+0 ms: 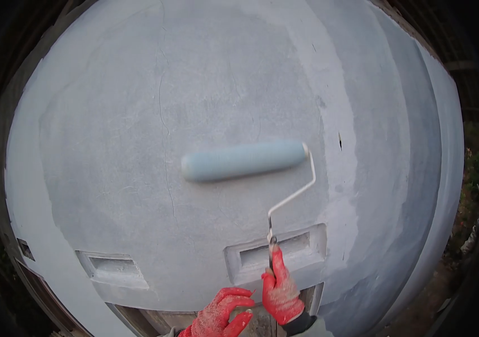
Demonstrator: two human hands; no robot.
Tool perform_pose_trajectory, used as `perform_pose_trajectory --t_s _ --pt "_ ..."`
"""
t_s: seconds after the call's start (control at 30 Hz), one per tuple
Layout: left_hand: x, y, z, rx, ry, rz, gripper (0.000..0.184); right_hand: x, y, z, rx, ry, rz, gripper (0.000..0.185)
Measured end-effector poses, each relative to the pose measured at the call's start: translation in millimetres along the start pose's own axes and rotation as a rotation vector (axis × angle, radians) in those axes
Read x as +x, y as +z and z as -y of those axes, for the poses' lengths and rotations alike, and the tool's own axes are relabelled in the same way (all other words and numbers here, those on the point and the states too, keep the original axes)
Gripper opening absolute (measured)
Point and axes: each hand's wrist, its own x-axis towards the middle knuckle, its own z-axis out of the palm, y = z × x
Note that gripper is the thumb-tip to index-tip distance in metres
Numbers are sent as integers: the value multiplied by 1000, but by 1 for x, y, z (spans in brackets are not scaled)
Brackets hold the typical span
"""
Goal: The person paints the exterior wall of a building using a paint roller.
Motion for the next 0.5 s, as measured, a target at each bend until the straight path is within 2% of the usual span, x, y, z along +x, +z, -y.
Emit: perform_pose_trajectory --t_s 0.13,0.2,0.3,0.43,0.5 --pt "-3 -6 5 28 22 -16 23 28 -10 28 91 37 18 63" --pt "-2 -8 4 -82 0 -44 24 72 -21 50 25 -103 -26 60" --pt "-3 -16 3 -7 32 -56 24 160 -30 68 -43 -458 -182 57" --pt "-7 -23 9 0 31 -74 23 244 -51 132 -197 -265 -186 53" --pt "-9 -27 15 -9 -1 -93 22 275 -57 150 -432 -467 -349 49"
